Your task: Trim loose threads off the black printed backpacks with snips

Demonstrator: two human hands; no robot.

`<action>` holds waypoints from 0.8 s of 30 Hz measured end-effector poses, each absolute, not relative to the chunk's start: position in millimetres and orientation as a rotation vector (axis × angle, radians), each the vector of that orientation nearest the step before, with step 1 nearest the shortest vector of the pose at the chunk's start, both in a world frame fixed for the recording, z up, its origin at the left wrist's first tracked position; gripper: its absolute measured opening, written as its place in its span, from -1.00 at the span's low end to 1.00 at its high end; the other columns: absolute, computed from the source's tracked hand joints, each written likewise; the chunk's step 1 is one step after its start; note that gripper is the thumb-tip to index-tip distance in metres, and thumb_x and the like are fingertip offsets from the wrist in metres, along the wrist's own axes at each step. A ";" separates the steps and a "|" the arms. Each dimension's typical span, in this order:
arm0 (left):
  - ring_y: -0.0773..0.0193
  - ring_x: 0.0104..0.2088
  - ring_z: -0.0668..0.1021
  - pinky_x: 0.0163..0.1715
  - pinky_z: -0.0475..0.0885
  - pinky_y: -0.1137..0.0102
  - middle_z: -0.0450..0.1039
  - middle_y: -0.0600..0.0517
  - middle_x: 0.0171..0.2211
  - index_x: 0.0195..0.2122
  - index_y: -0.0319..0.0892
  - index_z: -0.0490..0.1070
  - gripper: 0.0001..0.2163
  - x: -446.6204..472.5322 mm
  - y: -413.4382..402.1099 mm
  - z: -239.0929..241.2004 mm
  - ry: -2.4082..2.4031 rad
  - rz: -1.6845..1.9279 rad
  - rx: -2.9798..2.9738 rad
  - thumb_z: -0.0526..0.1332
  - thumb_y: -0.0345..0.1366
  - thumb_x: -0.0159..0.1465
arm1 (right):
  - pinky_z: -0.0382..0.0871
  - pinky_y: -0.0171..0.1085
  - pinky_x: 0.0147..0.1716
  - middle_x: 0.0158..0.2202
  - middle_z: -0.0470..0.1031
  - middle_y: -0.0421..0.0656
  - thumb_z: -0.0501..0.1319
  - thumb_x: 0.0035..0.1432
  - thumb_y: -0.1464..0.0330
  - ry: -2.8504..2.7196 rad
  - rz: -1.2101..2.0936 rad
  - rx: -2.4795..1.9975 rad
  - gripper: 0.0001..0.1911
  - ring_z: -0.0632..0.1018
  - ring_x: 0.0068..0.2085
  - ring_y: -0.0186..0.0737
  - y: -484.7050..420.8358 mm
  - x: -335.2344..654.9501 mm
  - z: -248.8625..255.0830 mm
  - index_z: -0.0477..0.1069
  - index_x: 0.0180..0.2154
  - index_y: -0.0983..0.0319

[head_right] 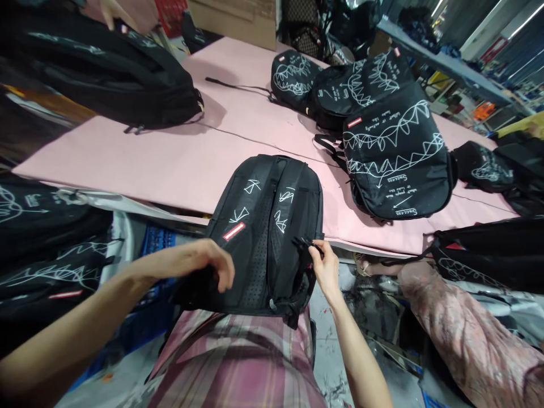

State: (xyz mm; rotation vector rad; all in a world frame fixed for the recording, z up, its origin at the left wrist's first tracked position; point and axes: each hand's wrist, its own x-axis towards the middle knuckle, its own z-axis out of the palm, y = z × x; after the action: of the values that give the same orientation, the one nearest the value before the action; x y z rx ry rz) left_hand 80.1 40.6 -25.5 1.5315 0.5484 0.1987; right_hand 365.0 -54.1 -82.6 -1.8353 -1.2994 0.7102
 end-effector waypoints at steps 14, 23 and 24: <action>0.24 -0.37 0.56 -0.31 0.42 0.40 0.56 -0.08 -0.29 -0.20 -0.30 0.46 -0.50 85.1 51.2 -77.7 1.096 0.804 0.704 0.47 -0.29 -0.21 | 0.30 -0.29 -0.25 -0.36 0.49 -0.20 0.29 -0.08 0.23 -1.098 1.192 -1.486 -0.64 0.46 -0.34 -0.29 17.0 278.9 -72.6 0.45 -0.20 0.25; 0.13 -0.10 0.54 -0.11 0.40 0.39 0.47 -0.14 -0.03 0.02 -0.21 0.40 -0.49 72.3 47.2 -75.9 0.767 0.725 0.701 0.39 -0.32 0.00 | -0.08 -0.41 -0.64 -0.68 0.07 -0.42 0.31 -0.18 0.24 -0.935 1.371 -1.437 -0.70 0.06 -0.64 -0.51 47.1 254.0 -75.0 0.21 -0.58 0.24; 0.12 -0.04 0.51 -0.08 0.38 0.38 0.43 -0.14 0.01 0.06 -0.19 0.37 -0.46 71.3 46.2 -75.3 0.746 0.704 0.708 0.38 -0.35 0.01 | -0.10 -0.41 -0.65 -0.68 0.07 -0.42 0.32 -0.20 0.25 -0.912 1.375 -1.437 -0.69 0.05 -0.64 -0.52 46.8 254.9 -74.3 0.21 -0.57 0.24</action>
State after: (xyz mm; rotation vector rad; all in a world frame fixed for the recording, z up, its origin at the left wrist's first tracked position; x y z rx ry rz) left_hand 71.3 46.2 -75.3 0.7077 0.7463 0.7044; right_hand 254.9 46.8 -74.3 -1.4370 -0.9122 1.3747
